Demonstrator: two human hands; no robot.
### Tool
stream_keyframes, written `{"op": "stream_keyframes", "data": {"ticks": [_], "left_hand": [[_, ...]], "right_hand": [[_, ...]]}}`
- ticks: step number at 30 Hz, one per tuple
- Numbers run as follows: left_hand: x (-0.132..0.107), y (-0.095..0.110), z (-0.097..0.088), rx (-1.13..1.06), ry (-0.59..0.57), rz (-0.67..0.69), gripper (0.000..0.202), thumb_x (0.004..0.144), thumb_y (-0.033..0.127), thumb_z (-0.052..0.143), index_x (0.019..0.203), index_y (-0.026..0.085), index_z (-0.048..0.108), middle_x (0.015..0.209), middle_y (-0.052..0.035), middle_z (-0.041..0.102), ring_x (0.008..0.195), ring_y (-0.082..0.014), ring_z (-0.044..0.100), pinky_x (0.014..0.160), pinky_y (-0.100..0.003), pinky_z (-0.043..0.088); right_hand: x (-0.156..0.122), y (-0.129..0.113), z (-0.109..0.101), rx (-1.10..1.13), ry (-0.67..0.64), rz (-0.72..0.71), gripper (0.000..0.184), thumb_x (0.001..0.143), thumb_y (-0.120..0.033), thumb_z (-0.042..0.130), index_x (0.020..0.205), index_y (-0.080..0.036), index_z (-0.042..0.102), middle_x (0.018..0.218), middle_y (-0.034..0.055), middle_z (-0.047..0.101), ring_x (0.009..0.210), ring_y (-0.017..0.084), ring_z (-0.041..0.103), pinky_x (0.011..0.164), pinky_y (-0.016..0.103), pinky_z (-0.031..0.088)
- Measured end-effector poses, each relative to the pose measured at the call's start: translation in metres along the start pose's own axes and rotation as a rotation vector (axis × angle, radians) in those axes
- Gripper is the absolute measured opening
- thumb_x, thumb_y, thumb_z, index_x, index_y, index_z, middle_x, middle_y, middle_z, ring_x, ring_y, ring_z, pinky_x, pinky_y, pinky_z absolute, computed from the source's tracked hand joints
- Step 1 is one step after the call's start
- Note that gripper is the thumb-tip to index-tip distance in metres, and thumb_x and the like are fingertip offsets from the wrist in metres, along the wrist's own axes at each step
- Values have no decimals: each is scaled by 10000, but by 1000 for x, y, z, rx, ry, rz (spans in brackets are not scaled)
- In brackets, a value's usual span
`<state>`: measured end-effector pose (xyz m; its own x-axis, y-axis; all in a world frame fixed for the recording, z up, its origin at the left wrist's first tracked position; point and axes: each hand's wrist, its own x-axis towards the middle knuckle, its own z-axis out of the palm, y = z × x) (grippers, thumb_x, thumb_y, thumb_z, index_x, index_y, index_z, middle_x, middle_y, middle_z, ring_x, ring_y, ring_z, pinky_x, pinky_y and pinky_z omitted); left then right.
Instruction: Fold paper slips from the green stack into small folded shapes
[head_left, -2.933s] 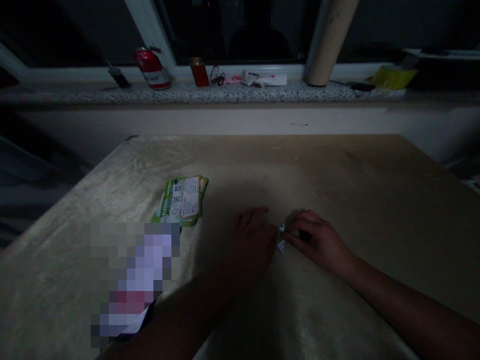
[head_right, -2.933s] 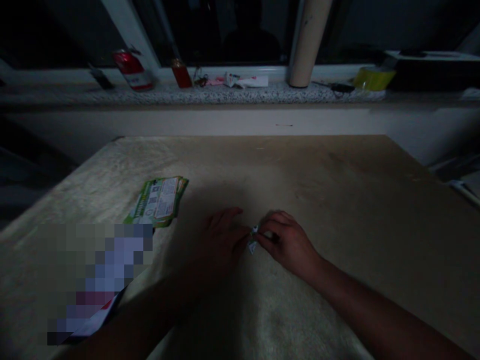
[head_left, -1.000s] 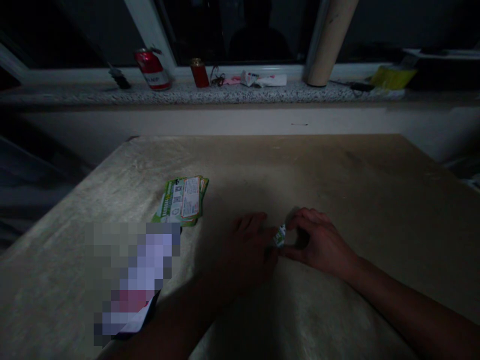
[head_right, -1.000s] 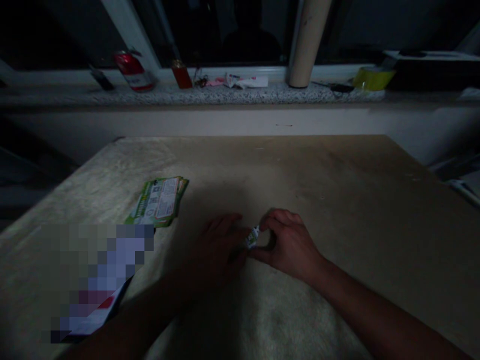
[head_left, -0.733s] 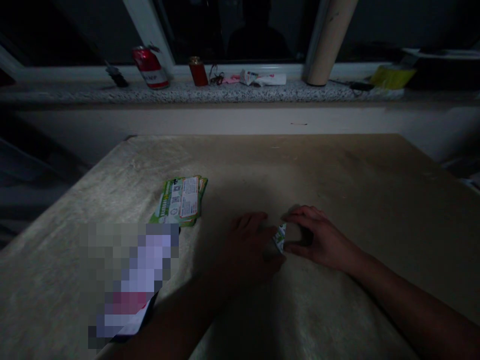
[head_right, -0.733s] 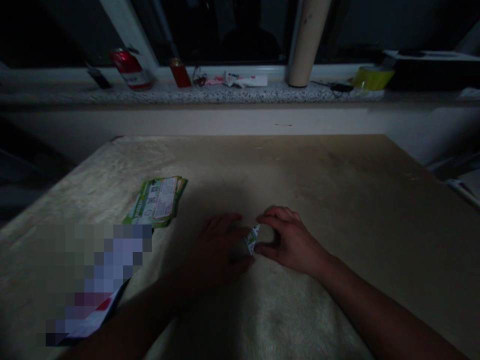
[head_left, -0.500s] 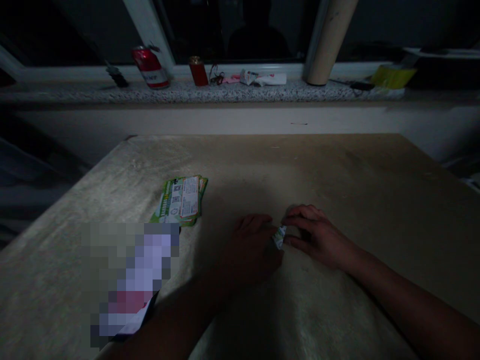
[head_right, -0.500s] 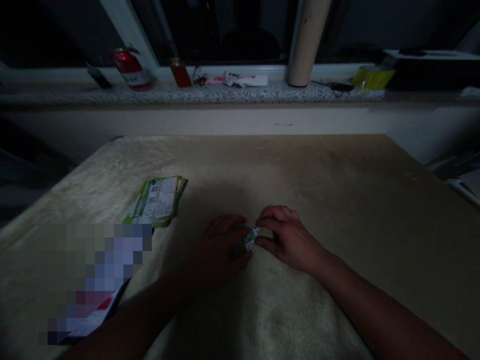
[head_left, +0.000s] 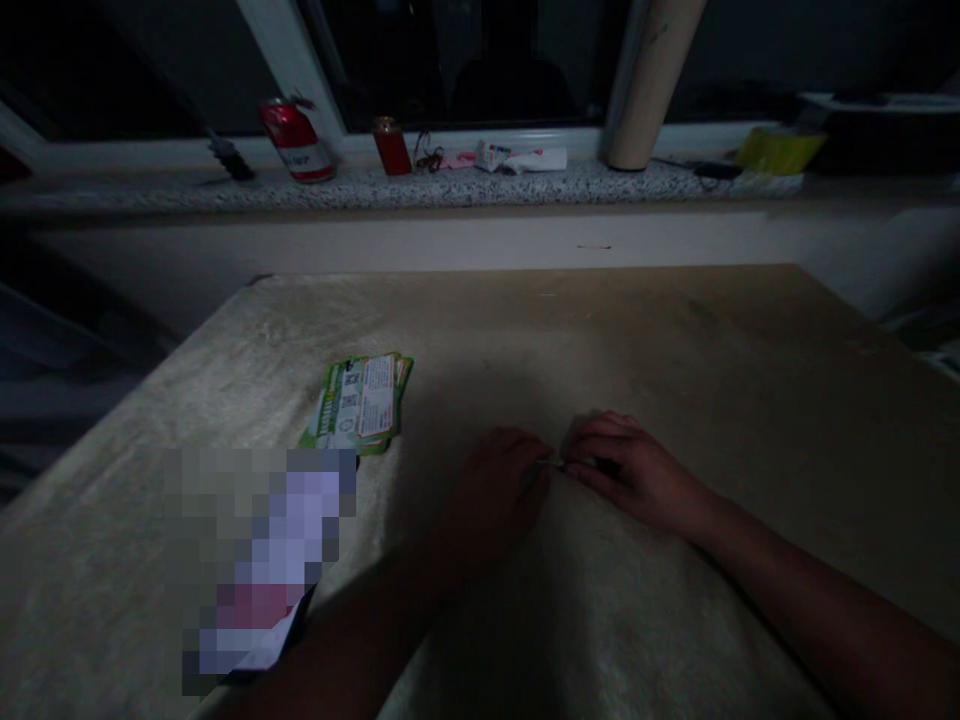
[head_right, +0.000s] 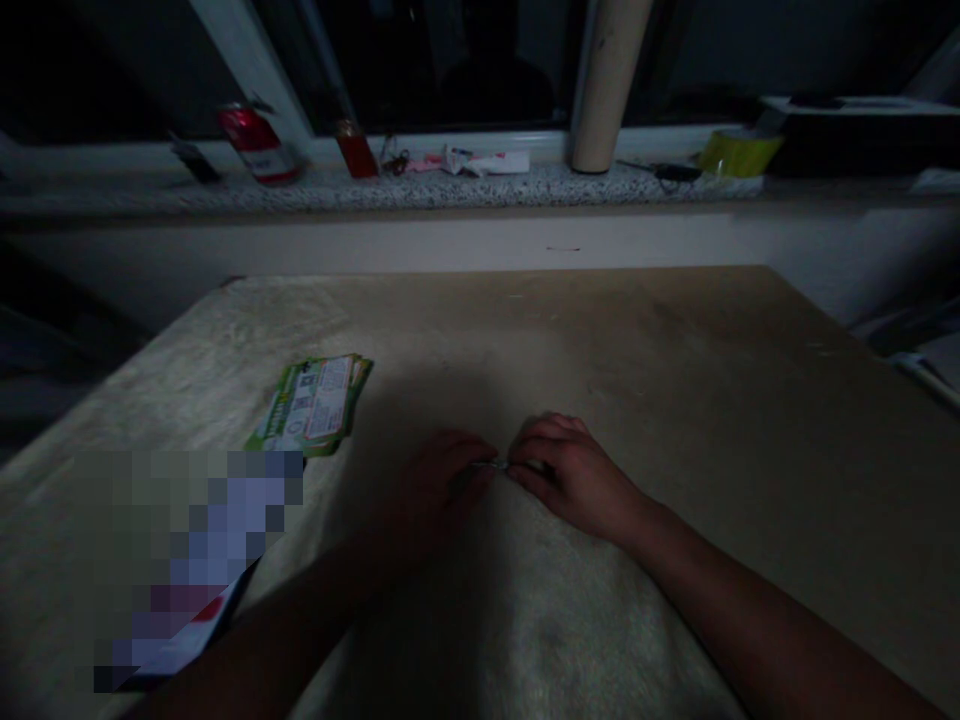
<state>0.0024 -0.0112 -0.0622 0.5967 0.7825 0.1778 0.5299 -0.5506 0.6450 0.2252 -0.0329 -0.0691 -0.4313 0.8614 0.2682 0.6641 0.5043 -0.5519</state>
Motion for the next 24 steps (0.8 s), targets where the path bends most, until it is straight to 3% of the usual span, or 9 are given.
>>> {"op": "stream_keyframes", "data": {"ticks": [8, 14, 24], "left_hand": [[-2, 3, 2, 166, 15, -68, 256, 1001, 316, 514, 1130, 167, 678, 1094, -102, 677, 1067, -269, 603, 998, -460, 483], [-4, 0, 10, 130, 56, -69, 311, 1007, 319, 503, 1207, 134, 652, 1138, -122, 701, 1069, -267, 625, 993, -448, 481], [-4, 3, 7, 153, 35, -40, 280, 990, 279, 491, 1168, 141, 657, 1110, -119, 703, 1047, -271, 627, 987, -469, 486]], "right_hand": [[0, 3, 2, -9, -6, -12, 108, 974, -293, 643, 971, -243, 739, 958, 47, 706, 950, 217, 635, 880, 400, 459], [1, 2, 2, -9, -6, -23, 117, 973, -299, 644, 973, -250, 750, 941, 42, 707, 935, 212, 641, 866, 396, 455], [2, -1, 2, -14, -17, -9, 126, 968, -319, 652, 1000, -252, 753, 963, 47, 708, 957, 218, 635, 881, 405, 443]]}}
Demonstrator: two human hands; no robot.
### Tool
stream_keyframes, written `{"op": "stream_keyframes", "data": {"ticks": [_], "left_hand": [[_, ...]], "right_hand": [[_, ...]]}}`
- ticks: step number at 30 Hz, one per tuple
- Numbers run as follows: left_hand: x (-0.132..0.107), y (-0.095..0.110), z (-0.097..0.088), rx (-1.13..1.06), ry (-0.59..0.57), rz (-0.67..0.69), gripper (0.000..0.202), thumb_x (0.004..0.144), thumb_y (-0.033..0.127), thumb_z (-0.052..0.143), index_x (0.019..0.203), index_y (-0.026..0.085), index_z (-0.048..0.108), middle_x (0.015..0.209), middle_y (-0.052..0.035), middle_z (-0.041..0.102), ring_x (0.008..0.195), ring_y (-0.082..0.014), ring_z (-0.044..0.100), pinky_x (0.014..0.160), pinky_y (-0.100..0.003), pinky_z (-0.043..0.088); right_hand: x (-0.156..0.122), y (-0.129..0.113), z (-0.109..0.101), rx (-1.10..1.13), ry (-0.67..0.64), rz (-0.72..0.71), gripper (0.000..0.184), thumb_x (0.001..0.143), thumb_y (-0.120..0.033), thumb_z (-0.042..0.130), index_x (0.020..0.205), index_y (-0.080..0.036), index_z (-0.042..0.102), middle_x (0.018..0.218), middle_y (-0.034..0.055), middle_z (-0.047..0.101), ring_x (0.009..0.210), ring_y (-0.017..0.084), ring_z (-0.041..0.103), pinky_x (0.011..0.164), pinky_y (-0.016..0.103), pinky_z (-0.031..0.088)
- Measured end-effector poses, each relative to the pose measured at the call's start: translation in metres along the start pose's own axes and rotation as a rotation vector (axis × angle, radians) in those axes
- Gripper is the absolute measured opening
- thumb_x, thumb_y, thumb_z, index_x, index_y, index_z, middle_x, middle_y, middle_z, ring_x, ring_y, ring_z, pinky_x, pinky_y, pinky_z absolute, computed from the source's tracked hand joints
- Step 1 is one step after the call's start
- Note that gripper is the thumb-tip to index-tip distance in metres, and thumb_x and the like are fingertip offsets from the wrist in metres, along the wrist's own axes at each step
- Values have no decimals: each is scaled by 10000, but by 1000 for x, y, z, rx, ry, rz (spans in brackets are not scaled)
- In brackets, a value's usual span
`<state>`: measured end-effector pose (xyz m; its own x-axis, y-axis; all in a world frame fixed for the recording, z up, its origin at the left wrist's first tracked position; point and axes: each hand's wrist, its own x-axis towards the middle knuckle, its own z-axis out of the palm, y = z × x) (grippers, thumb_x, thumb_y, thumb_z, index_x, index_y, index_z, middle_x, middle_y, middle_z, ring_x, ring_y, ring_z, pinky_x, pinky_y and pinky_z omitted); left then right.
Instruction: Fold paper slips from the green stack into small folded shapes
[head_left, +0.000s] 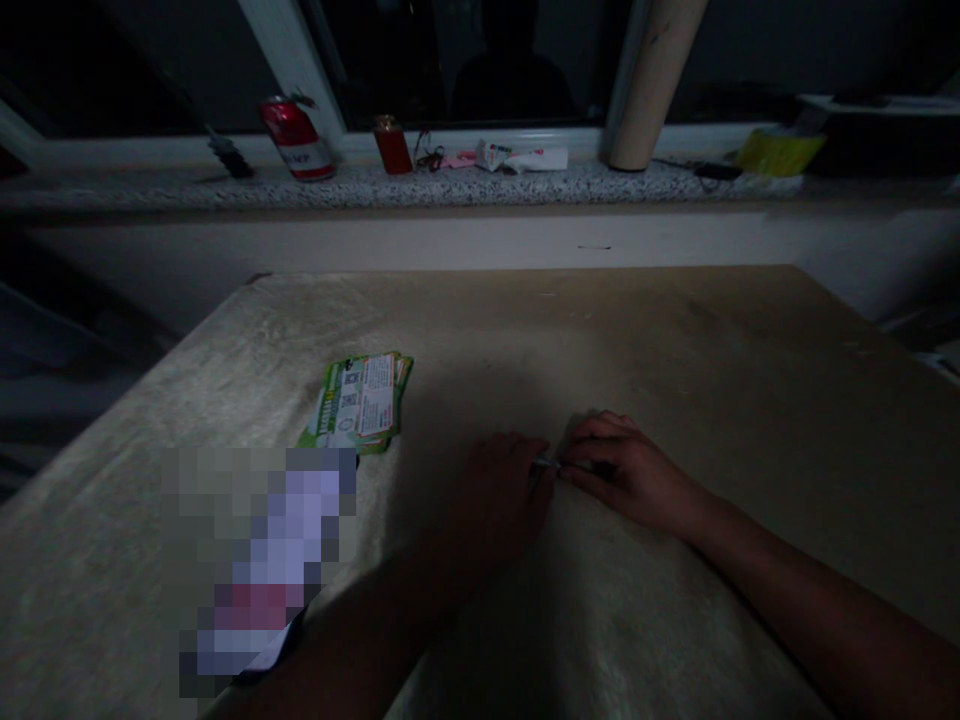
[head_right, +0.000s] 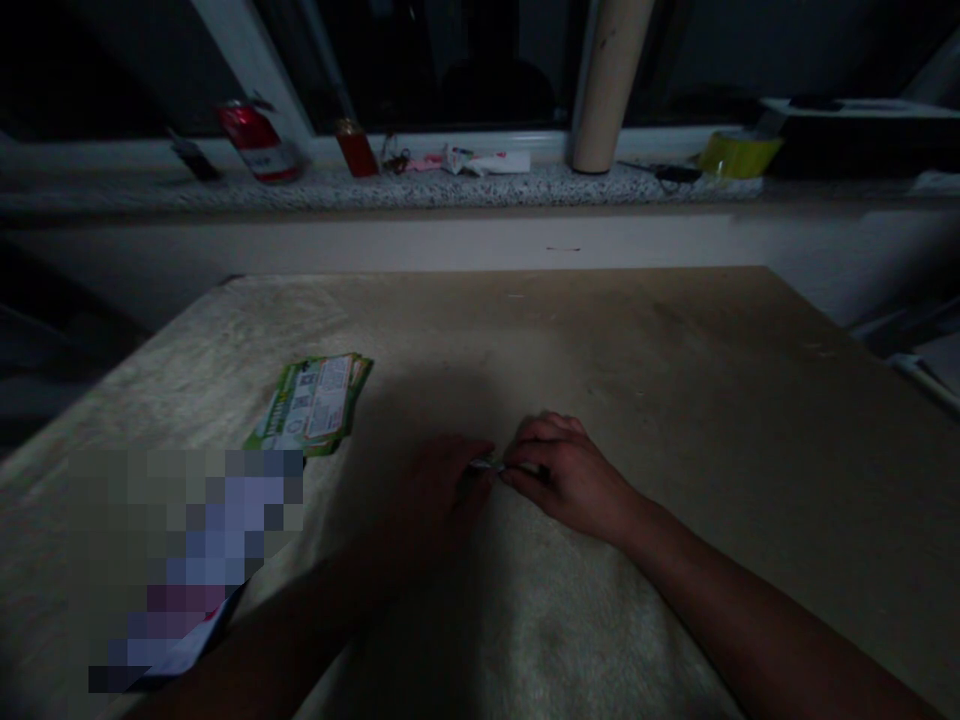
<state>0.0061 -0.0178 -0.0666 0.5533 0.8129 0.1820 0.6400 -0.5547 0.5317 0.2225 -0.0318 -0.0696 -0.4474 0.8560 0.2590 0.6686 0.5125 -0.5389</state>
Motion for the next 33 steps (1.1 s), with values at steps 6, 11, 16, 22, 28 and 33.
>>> {"op": "stream_keyframes", "data": {"ticks": [6, 11, 16, 22, 28, 33], "left_hand": [[-1, -1, 1, -4, 7, 8, 263, 981, 266, 494, 1150, 155, 662, 1090, -110, 694, 1039, -265, 622, 984, -461, 485], [0, -1, -1, -26, -27, 15, 282, 948, 227, 528, 1186, 158, 660, 1110, -106, 687, 1059, -269, 610, 1003, -461, 474], [-1, -1, -1, -30, -18, 6, 279, 931, 220, 537, 1171, 162, 667, 1097, -105, 677, 1055, -273, 604, 991, -463, 479], [-1, -1, 0, -21, -24, 4, 273, 943, 231, 526, 1167, 152, 660, 1095, -110, 680, 1044, -269, 607, 989, -466, 482], [0, -2, 1, -21, -25, 14, 283, 942, 237, 539, 1175, 134, 661, 1098, -121, 686, 1033, -277, 612, 985, -481, 478], [-1, -4, 3, -14, 8, 33, 266, 947, 235, 534, 1157, 135, 662, 1078, -117, 682, 1016, -273, 606, 969, -469, 479]], "right_hand": [[0, 0, 0, 6, -7, 5, 136, 969, -331, 648, 1002, -255, 755, 968, 52, 707, 965, 224, 638, 885, 408, 452], [0, 0, 0, 13, -14, 15, 140, 977, -296, 636, 1037, -257, 756, 971, 54, 707, 964, 223, 635, 885, 410, 449], [0, 1, 0, 19, -20, 18, 128, 969, -300, 651, 1033, -256, 753, 983, 46, 707, 983, 219, 635, 909, 412, 442], [0, 1, 1, 4, 6, 1, 121, 954, -318, 671, 1006, -246, 753, 966, 49, 705, 965, 222, 633, 887, 408, 441], [-1, 1, 3, 8, 0, 3, 129, 964, -315, 663, 1017, -242, 755, 970, 52, 707, 958, 220, 631, 890, 411, 440], [-1, 3, 4, 1, 17, -11, 135, 965, -306, 661, 1025, -237, 760, 976, 60, 713, 952, 221, 636, 876, 405, 443]]}}
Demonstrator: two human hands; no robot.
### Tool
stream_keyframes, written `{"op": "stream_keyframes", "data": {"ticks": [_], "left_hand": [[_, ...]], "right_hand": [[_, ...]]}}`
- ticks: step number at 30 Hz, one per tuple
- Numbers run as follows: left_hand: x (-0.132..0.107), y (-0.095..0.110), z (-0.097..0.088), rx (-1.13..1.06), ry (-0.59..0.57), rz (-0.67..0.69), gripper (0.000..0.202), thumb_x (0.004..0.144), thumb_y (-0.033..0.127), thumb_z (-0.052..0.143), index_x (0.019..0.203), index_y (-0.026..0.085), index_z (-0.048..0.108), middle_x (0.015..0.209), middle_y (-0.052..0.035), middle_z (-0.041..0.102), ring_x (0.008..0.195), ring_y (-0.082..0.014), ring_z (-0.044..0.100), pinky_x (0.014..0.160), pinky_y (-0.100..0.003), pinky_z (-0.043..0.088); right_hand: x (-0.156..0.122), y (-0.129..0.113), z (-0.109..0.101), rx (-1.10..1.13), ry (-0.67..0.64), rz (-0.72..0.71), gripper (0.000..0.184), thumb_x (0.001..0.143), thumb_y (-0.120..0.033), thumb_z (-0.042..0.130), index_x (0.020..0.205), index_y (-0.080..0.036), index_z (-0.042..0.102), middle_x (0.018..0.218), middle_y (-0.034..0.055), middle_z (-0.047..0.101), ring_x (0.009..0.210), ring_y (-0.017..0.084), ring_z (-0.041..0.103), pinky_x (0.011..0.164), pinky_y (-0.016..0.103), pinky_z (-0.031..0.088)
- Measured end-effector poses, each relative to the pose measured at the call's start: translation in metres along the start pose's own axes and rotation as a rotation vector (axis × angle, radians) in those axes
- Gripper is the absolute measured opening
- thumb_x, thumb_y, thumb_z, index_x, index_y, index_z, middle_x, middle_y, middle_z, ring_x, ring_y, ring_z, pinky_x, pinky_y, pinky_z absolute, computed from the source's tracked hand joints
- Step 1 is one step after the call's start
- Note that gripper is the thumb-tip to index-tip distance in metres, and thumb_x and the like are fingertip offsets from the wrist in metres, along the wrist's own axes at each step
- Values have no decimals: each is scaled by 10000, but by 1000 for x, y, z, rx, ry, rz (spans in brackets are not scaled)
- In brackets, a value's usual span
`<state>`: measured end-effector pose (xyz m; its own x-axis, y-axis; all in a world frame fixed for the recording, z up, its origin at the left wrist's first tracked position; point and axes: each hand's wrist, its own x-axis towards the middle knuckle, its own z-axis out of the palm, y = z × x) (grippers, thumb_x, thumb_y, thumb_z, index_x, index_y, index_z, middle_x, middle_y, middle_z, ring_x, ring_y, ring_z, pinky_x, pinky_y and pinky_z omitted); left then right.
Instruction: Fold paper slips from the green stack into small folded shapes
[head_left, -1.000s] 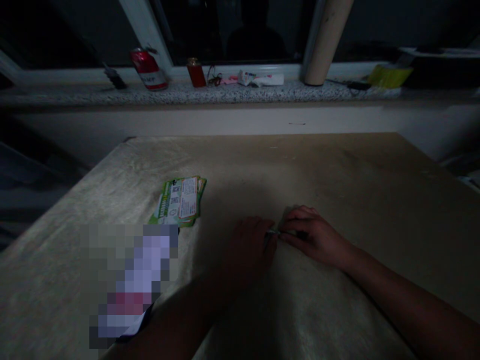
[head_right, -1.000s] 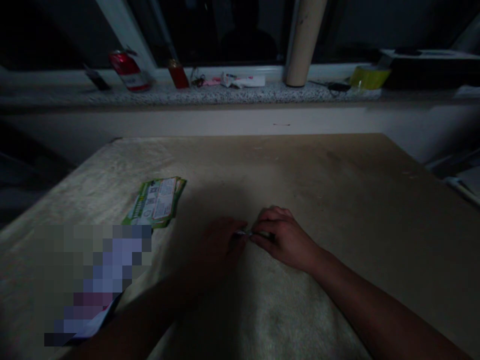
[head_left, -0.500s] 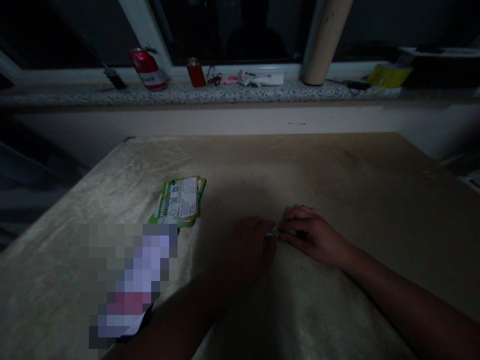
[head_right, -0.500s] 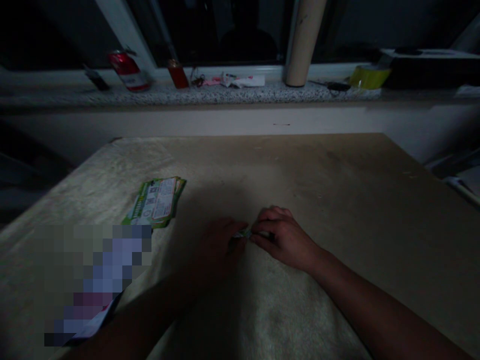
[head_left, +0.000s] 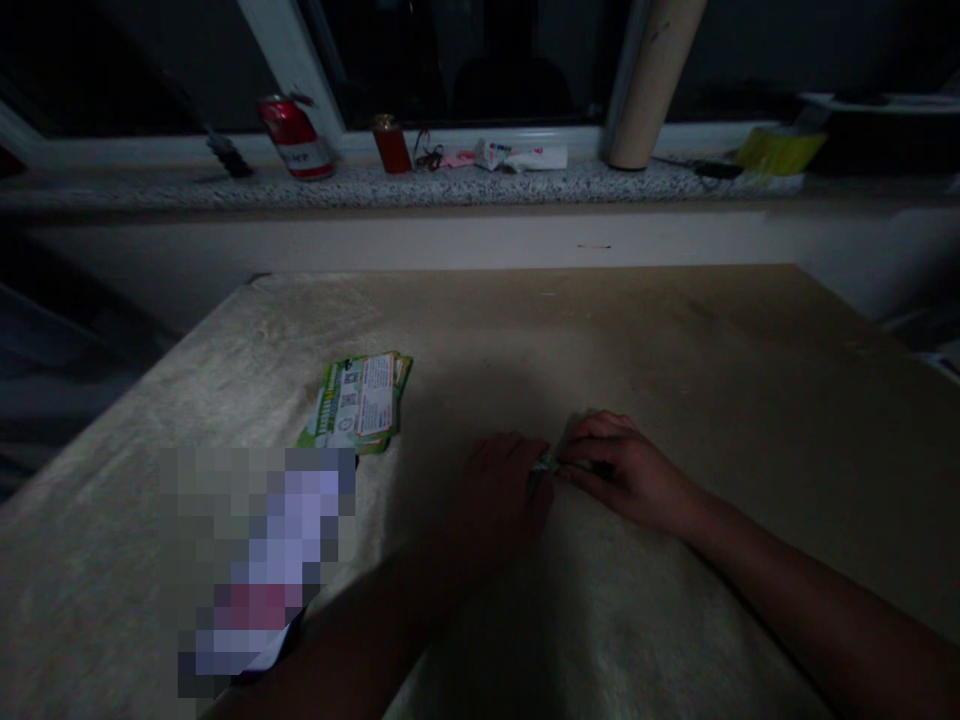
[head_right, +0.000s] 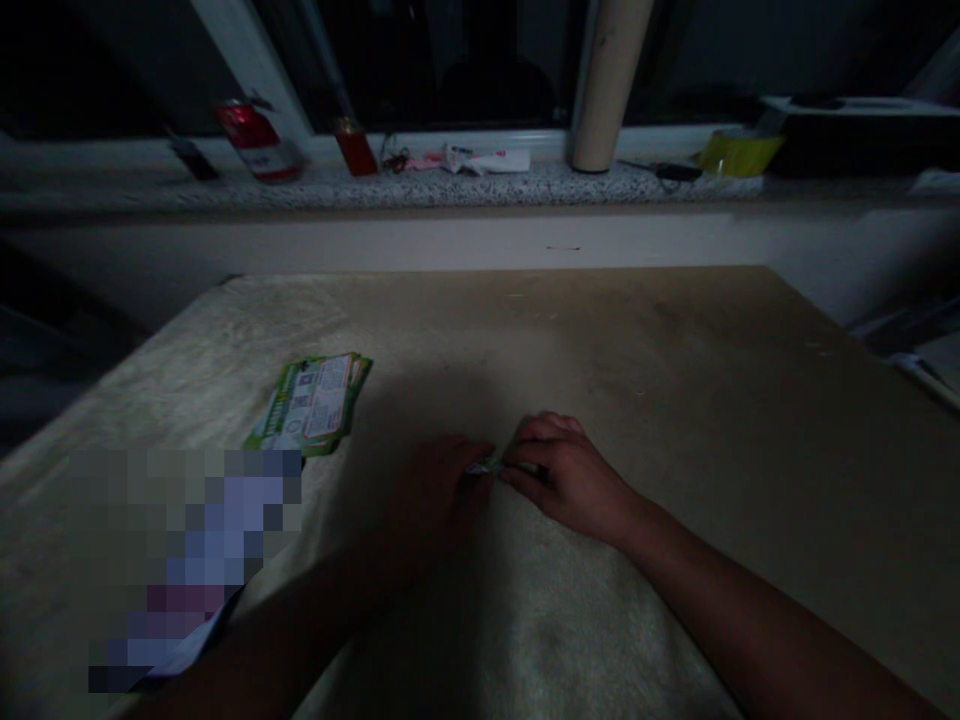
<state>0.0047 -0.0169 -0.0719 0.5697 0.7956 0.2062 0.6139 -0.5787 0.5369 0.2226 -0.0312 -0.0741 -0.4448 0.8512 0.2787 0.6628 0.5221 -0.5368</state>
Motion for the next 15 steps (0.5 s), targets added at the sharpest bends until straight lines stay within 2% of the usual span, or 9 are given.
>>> {"op": "stream_keyframes", "data": {"ticks": [15], "left_hand": [[1, 1, 0, -22, -29, -14, 270, 923, 221, 551, 1141, 143, 688, 1053, -113, 683, 1003, -280, 604, 962, -463, 470]], "right_hand": [[2, -2, 0, 6, 11, 12, 129, 986, -251, 609, 995, -216, 733, 932, 55, 698, 922, 213, 619, 859, 389, 438]]}}
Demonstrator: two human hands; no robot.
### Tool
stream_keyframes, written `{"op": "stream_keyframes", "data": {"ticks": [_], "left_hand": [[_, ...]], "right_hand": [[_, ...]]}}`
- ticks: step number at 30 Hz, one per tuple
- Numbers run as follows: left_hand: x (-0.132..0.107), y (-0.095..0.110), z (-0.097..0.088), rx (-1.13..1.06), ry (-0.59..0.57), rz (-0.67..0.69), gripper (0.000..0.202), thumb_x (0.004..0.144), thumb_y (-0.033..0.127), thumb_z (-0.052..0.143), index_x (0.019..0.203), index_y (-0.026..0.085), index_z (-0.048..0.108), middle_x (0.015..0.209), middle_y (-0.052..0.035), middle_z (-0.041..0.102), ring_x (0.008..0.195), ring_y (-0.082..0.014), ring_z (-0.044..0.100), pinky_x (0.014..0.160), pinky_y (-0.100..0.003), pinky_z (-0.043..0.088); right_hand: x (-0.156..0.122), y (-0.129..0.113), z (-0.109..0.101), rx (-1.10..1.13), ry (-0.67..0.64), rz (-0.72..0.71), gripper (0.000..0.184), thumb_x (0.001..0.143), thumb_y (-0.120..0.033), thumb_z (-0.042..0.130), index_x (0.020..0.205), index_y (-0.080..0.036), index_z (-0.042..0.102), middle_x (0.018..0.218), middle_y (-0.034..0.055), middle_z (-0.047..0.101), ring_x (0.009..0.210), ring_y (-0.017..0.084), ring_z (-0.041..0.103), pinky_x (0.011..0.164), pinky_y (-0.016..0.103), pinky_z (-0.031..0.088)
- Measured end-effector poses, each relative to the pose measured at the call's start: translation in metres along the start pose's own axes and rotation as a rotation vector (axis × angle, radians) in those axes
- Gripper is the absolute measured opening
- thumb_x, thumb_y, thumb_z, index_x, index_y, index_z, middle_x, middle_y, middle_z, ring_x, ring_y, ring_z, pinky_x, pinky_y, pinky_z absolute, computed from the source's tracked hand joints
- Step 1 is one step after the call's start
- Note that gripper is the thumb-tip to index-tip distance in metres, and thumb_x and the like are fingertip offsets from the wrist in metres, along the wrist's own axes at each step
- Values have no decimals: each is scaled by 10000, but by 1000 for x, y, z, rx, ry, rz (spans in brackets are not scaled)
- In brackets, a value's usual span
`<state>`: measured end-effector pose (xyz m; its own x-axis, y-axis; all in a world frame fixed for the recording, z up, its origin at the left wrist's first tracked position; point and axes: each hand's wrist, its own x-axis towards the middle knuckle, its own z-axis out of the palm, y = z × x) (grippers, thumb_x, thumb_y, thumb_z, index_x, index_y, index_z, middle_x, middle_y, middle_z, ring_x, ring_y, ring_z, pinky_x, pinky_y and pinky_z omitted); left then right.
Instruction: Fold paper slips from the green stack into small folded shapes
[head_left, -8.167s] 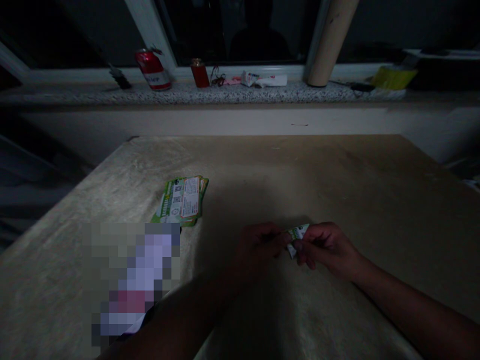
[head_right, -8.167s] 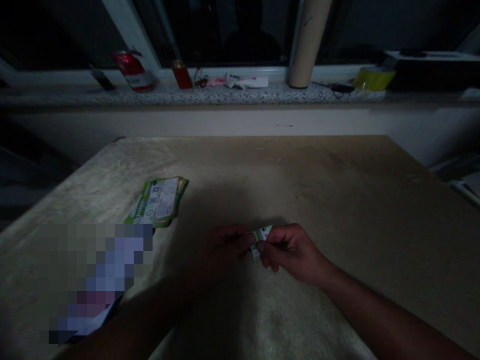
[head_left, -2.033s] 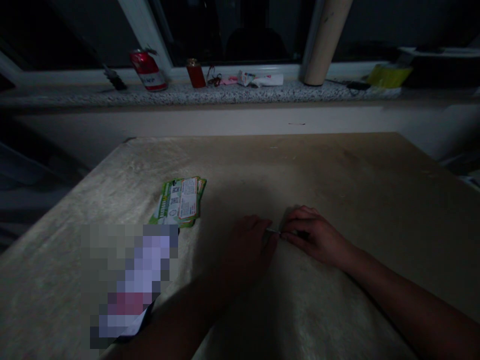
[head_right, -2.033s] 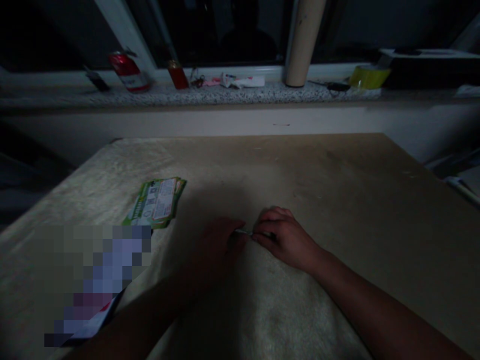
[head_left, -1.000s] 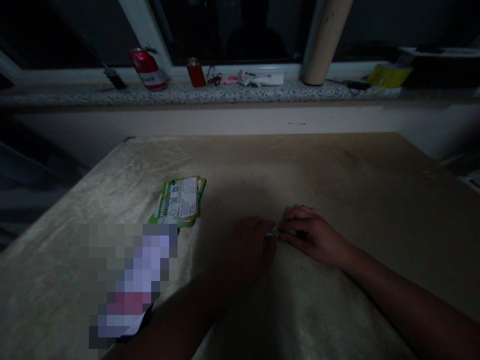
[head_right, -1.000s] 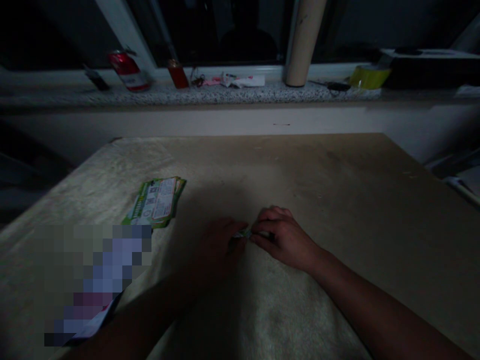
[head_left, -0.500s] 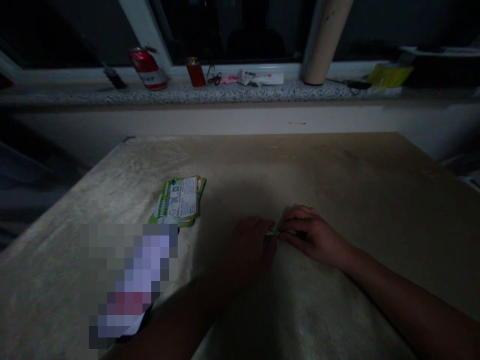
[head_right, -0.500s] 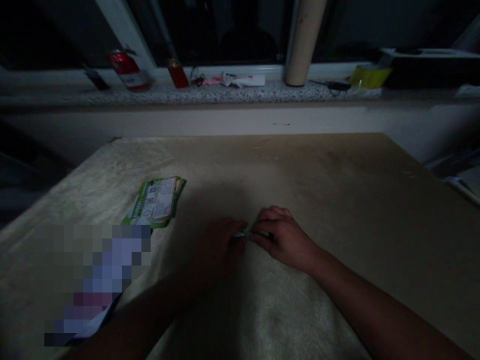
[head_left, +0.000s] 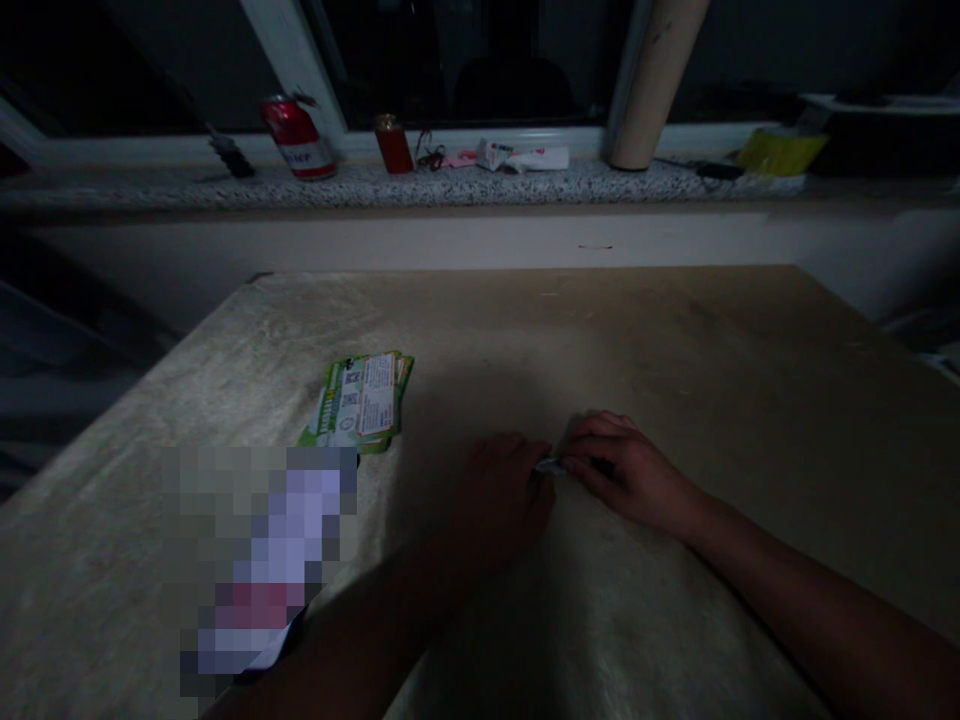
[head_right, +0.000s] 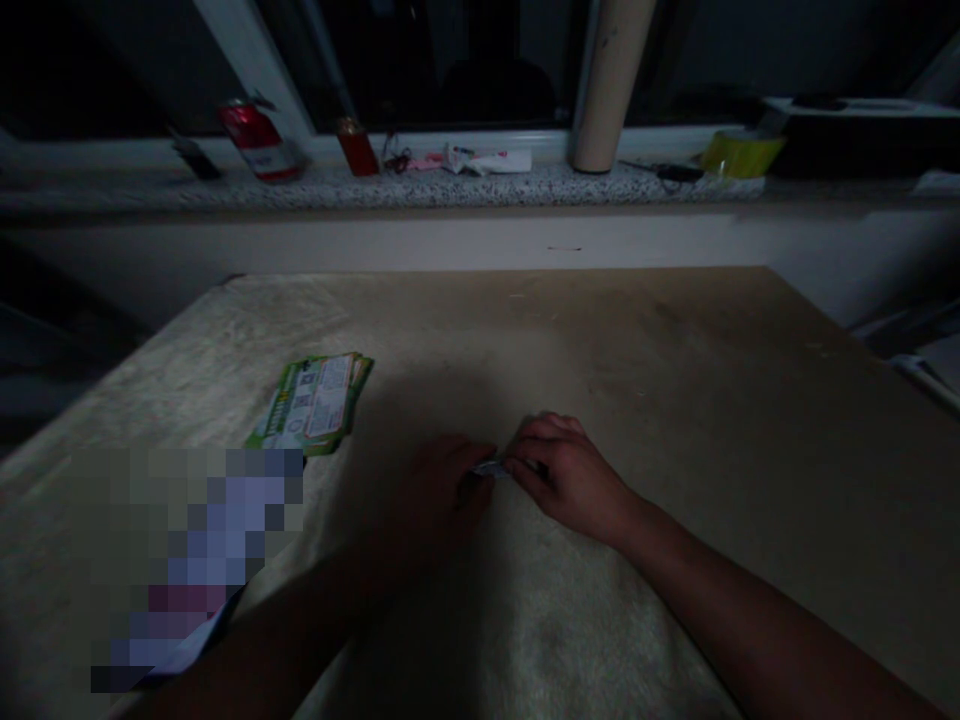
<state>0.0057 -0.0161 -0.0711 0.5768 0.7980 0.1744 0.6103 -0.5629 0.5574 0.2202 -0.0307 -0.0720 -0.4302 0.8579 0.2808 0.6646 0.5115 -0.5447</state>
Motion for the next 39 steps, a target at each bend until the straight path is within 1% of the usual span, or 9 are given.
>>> {"op": "stream_keyframes", "data": {"ticks": [8, 13, 19, 24, 27, 30, 34, 37, 39], "left_hand": [[1, 4, -4, -70, 14, 9, 279, 938, 252, 551, 1157, 156, 696, 1033, -101, 685, 969, -262, 606, 927, -445, 489], [0, 6, -5, -61, 66, 45, 273, 958, 265, 542, 1169, 167, 686, 1054, -98, 685, 980, -256, 607, 928, -440, 488], [-1, 11, -10, 25, 87, 137, 266, 968, 246, 517, 1164, 154, 672, 1010, -99, 680, 940, -252, 598, 909, -441, 476], [-2, 13, -9, 40, 77, 185, 281, 986, 262, 492, 1183, 166, 668, 992, -96, 667, 931, -251, 590, 885, -437, 470], [-3, 13, -9, 20, 89, 230, 311, 976, 276, 508, 1238, 187, 651, 997, -89, 663, 935, -247, 590, 886, -435, 470], [-4, 12, -12, -133, 121, 177, 342, 948, 306, 553, 1251, 177, 648, 1021, -93, 668, 957, -244, 604, 888, -422, 482], [-1, 6, -15, -485, 181, -32, 303, 939, 385, 586, 1130, 170, 681, 978, -72, 681, 911, -217, 635, 832, -367, 505], [2, 0, -12, -757, 118, -97, 333, 919, 450, 616, 1097, 181, 702, 961, -55, 694, 901, -209, 645, 817, -350, 511], [3, -2, -9, -868, 95, -160, 381, 880, 479, 668, 1109, 178, 712, 961, -59, 706, 910, -219, 647, 821, -357, 513]], "right_hand": [[2, -7, 1, 32, 84, 11, 79, 986, -212, 575, 968, -203, 652, 838, 32, 684, 820, 194, 628, 799, 350, 438], [2, -12, 2, 66, 129, 88, 71, 965, -221, 571, 968, -202, 640, 831, 34, 691, 790, 193, 636, 765, 342, 458], [2, -18, 1, 141, 114, 180, 113, 931, -234, 575, 1018, -204, 640, 781, 15, 643, 724, 176, 615, 683, 303, 478], [1, -18, 2, 194, 91, 195, 107, 874, -189, 605, 978, -206, 623, 761, -7, 615, 688, 153, 587, 639, 272, 472], [-1, -17, 2, 283, 92, 212, 149, 873, -192, 625, 1021, -204, 628, 745, -22, 599, 662, 136, 580, 605, 247, 466], [-2, -16, 1, 320, 136, 183, 75, 896, -213, 638, 970, -207, 635, 746, -17, 603, 659, 131, 581, 597, 242, 471], [-2, -17, -1, 232, 260, 4, 16, 930, -224, 647, 919, -212, 651, 747, 11, 648, 691, 158, 611, 643, 292, 498], [-1, -17, -4, 189, 330, -120, 74, 930, -184, 651, 991, -224, 662, 783, 33, 691, 728, 185, 643, 679, 336, 520], [-2, -17, -6, 168, 362, -168, 135, 918, -152, 658, 1031, -226, 664, 819, 48, 710, 754, 199, 659, 695, 355, 532]]}}
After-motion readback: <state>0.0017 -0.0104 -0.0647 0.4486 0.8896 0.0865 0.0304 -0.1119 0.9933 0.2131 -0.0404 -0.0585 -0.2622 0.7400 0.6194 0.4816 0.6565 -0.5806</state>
